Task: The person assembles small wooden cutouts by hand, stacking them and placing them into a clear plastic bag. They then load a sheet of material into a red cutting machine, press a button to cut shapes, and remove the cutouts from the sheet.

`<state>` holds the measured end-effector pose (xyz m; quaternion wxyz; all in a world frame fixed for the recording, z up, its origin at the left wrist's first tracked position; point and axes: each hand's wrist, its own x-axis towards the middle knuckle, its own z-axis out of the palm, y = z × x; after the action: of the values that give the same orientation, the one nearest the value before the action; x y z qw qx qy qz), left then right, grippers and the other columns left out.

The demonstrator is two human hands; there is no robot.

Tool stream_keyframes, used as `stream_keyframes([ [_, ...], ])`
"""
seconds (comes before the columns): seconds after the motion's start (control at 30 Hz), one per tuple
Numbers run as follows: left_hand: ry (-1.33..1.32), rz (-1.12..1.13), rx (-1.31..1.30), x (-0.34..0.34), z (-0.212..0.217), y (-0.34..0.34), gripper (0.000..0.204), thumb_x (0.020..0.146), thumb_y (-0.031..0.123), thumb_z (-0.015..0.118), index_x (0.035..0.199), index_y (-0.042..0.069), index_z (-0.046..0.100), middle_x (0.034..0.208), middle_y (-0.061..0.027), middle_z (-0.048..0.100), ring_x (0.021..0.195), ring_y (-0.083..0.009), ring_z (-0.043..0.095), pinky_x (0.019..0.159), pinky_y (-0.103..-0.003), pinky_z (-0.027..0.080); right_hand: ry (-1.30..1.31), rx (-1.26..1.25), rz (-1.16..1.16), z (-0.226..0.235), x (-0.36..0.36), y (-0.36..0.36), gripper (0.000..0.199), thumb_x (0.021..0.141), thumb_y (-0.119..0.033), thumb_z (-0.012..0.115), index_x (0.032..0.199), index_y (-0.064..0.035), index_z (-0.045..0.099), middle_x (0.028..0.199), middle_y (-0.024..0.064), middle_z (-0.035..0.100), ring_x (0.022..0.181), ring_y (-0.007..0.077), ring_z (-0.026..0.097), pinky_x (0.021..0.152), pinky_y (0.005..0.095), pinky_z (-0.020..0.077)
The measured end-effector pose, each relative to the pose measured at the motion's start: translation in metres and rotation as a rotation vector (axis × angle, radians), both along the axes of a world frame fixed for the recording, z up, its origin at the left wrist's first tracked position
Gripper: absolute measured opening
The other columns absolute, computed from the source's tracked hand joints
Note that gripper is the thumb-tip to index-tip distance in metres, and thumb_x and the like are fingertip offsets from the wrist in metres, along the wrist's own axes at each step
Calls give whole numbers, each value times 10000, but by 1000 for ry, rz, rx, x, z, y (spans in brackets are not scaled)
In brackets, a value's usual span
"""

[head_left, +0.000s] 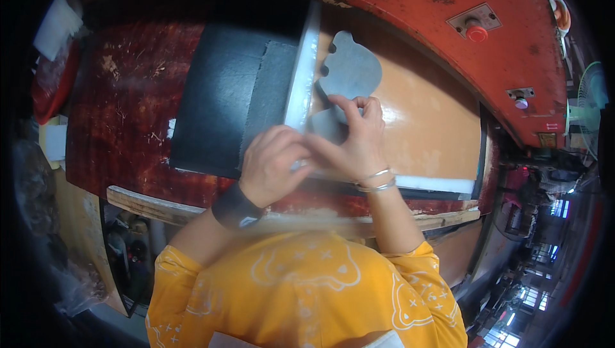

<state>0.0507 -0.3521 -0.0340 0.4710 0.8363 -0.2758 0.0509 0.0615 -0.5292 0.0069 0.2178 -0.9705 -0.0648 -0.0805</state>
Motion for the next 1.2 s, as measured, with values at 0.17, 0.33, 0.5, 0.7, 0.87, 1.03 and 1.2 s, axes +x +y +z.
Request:
stream_keyframes([
  [0.17, -37, 30, -42, -30, 7, -3, 182, 636, 77, 747, 782, 57, 641, 936, -85, 604, 941, -270, 568, 783, -371, 458, -158, 191, -131, 1, 0, -80, 489, 732, -252, 710, 1154, -63, 554, 1189, 173, 481, 1169, 332, 425, 977, 430, 363],
  [0.33, 574, -289, -325, -86, -3, -28, 99, 698, 24, 701, 764, 44, 630, 799, -85, 626, 748, -245, 601, 680, -338, 485, -660, 91, -434, -9, -12, -193, 538, 863, -239, 596, 1324, -30, 414, 1320, 207, 393, 1267, 344, 337, 1056, 440, 266],
  [0.5, 45, -231, -128, -103, -20, -37, 83, 724, 43, 682, 773, 33, 615, 785, -105, 625, 738, -267, 609, 652, -337, 493, -1073, 121, -817, 37, -16, -302, 584, 910, -276, 515, 1381, 0, 309, 1407, 251, 291, 1304, 380, 274, 1081, 453, 219],
  [0.7, 44, -106, -74, -112, -23, -34, 71, 753, 55, 660, 773, 12, 608, 777, -128, 611, 729, -281, 607, 645, -337, 492, -1153, 567, -777, 75, -25, -364, 653, 937, -280, 514, 1377, 98, 212, 1215, 281, 463, 1006, 272, 541, 873, 357, 436],
  [0.87, -70, 8, -18, -113, -31, -38, 77, 763, 89, 646, 754, 25, 604, 740, -123, 586, 710, -304, 590, 619, -358, 473, -907, 779, -672, 34, -102, -314, 754, 962, -405, 427, 1437, 55, 66, 1491, 219, 160, 1358, 262, 236, 1101, 362, 190],
  [1.03, -49, 132, 62, -122, -36, -41, 159, 783, 169, 654, 703, 43, 602, 693, -109, 578, 633, -291, 585, 569, -366, 469, -342, 396, -423, -25, -181, -198, 442, 859, -165, 577, 1243, -7, 425, 1303, 159, 446, 1219, 278, 413, 1029, 383, 309],
  [1.2, -56, 114, 201, -127, -35, -41, 252, 780, 234, 663, 635, 50, 569, 649, -103, 569, 629, -302, 582, 550, -376, 459, 96, -15, 188, -40, -216, -125, 283, 772, -165, 659, 1042, -86, 634, 972, 122, 581, 925, 307, 526, 808, 375, 441],
])
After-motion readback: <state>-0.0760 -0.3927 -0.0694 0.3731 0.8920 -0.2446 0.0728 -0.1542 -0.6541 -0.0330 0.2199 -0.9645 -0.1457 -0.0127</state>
